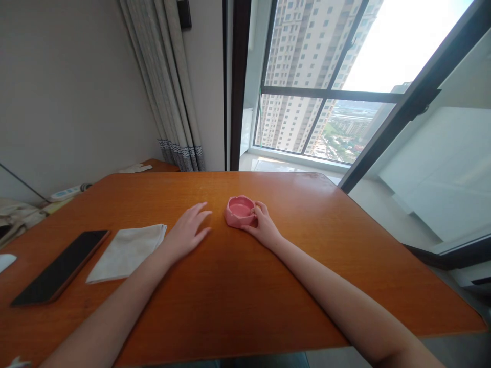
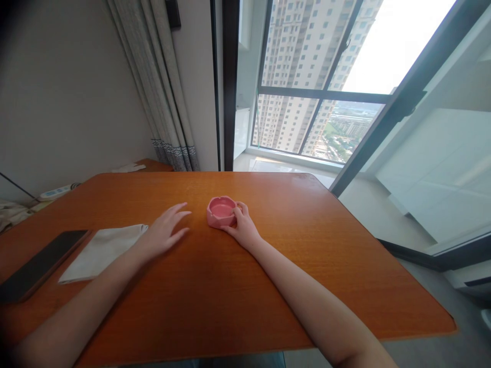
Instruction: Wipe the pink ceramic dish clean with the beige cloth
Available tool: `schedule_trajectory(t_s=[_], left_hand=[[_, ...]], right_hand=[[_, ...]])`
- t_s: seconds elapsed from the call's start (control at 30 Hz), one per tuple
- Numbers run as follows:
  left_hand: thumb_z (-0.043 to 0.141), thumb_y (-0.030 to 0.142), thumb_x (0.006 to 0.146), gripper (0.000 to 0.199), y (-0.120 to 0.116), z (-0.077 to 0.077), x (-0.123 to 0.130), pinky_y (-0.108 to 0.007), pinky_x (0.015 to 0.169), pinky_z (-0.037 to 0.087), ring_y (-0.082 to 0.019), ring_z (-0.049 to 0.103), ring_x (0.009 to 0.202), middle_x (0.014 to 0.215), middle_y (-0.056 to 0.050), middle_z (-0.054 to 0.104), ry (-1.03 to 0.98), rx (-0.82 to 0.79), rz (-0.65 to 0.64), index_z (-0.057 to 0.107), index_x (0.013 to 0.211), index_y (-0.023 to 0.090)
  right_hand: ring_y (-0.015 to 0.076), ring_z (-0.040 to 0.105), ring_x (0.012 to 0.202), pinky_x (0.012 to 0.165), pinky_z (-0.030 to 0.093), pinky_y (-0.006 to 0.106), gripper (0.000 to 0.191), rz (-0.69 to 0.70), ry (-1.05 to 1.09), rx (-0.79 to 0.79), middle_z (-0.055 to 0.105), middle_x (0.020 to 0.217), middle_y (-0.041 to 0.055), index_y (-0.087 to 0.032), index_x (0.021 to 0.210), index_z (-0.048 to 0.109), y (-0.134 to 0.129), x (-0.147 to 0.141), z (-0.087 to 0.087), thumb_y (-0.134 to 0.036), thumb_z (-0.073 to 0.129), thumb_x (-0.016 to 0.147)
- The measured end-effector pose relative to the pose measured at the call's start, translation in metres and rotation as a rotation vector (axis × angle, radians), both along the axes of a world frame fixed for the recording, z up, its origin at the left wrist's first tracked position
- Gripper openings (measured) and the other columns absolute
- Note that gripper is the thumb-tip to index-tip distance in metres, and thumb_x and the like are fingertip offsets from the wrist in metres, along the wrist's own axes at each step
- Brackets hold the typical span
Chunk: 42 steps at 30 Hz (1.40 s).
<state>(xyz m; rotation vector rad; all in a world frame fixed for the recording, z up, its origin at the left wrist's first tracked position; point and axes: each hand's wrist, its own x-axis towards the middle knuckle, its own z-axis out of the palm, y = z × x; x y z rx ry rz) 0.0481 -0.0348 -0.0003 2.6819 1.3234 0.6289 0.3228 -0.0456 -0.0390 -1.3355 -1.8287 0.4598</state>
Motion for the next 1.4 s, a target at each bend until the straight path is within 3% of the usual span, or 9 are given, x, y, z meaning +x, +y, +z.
schedule_trajectory(t_s=[0.27, 0.57, 0.7, 0.9, 0.97, 1.07, 1.2, 1.3, 1.4], left_hand=[[0.029, 0.029, 0.084, 0.037, -0.024, -0.009, -0.133, -0.047, 0.078, 0.049, -0.033, 0.059, 0.094, 0.103, -0.016, 0.059, 0.309, 0.092, 0.775, 0.053, 0.107, 0.013], [0.039, 0.056, 0.076, 0.047, -0.044, -0.021, -0.137, -0.054, 0.066, 0.045, -0.041, 0.060, 0.082, 0.084, -0.016, 0.062, 0.349, -0.002, 0.921, 0.049, 0.100, 0.017], [0.045, 0.044, 0.075, 0.044, -0.033, -0.017, -0.127, -0.047, 0.082, 0.048, -0.033, 0.058, 0.100, 0.111, -0.011, 0.059, 0.033, -0.061, 0.780, 0.041, 0.113, 0.022], [0.054, 0.041, 0.079, 0.057, -0.040, 0.030, -0.062, -0.037, 0.101, 0.039, -0.025, 0.047, 0.121, 0.135, -0.007, 0.046, -0.306, -0.379, 0.145, 0.036, 0.131, 0.026], [0.056, 0.040, 0.079, 0.059, -0.044, 0.046, -0.031, -0.037, 0.094, 0.045, -0.024, 0.052, 0.114, 0.127, -0.007, 0.052, -0.394, -0.577, -0.063, 0.035, 0.133, 0.028], [0.061, 0.039, 0.076, 0.061, -0.038, 0.057, 0.013, -0.035, 0.086, 0.048, -0.022, 0.058, 0.100, 0.109, -0.006, 0.059, -0.547, -0.682, -0.237, 0.038, 0.132, 0.027], [0.061, 0.042, 0.077, 0.053, -0.008, 0.037, 0.055, -0.032, 0.081, 0.049, -0.017, 0.060, 0.086, 0.099, -0.006, 0.059, -0.652, -0.531, -0.177, 0.046, 0.124, 0.022], [0.044, 0.043, 0.087, 0.038, 0.016, 0.005, 0.073, -0.035, 0.090, 0.045, -0.019, 0.057, 0.100, 0.110, -0.010, 0.057, -0.785, -0.281, 0.068, 0.049, 0.116, 0.019], [0.035, 0.041, 0.091, 0.039, 0.026, -0.026, 0.080, -0.040, 0.104, 0.034, -0.021, 0.046, 0.121, 0.127, -0.012, 0.050, -0.652, -0.170, 0.121, 0.046, 0.121, 0.019]], right_hand=[[0.0214, 0.050, 0.112, 0.093, 0.044, 0.037, 0.038, -0.039, -0.030, -0.023, 0.031, 0.134, 0.0082, -0.023, 0.100, 0.046, -0.001, 0.001, 0.001, -0.039, 0.066, 0.071], [0.0221, 0.042, 0.123, 0.101, 0.038, 0.037, 0.038, -0.009, -0.028, -0.003, 0.030, 0.136, 0.0099, -0.023, 0.102, 0.045, -0.002, 0.001, 0.000, -0.034, 0.065, 0.071], [0.0222, 0.040, 0.125, 0.102, 0.038, 0.037, 0.038, -0.016, -0.035, -0.008, 0.030, 0.137, 0.0104, -0.022, 0.104, 0.046, -0.002, 0.000, -0.001, -0.034, 0.063, 0.072], [0.0287, 0.019, 0.139, 0.110, 0.023, 0.052, 0.042, -0.101, 0.030, 0.142, 0.030, 0.144, 0.0128, -0.021, 0.118, 0.046, -0.015, -0.010, 0.014, -0.038, 0.055, 0.081], [0.0277, 0.027, 0.136, 0.108, 0.028, 0.049, 0.053, 0.064, 0.183, 0.136, 0.037, 0.142, 0.0128, -0.020, 0.128, 0.040, -0.026, -0.017, 0.025, -0.041, 0.056, 0.081], [0.0250, 0.055, 0.113, 0.094, 0.047, 0.041, 0.056, 0.453, 0.450, -0.278, 0.060, 0.118, 0.0099, -0.020, 0.126, 0.047, -0.041, -0.029, 0.038, -0.047, 0.058, 0.079], [0.0258, 0.065, 0.090, 0.082, 0.053, 0.040, 0.040, 0.445, 0.736, -0.651, 0.070, 0.093, 0.0079, -0.016, 0.106, 0.062, -0.042, -0.033, 0.042, -0.038, 0.064, 0.072], [0.0260, 0.064, 0.087, 0.079, 0.054, 0.040, 0.029, 0.033, 0.827, -0.420, 0.069, 0.088, 0.0083, -0.015, 0.097, 0.062, -0.030, -0.020, 0.047, -0.032, 0.050, 0.077], [0.0275, 0.058, 0.101, 0.086, 0.050, 0.042, 0.033, -0.210, 0.571, -0.001, 0.065, 0.101, 0.0091, -0.016, 0.104, 0.061, -0.021, -0.001, 0.059, -0.029, 0.041, 0.082]])
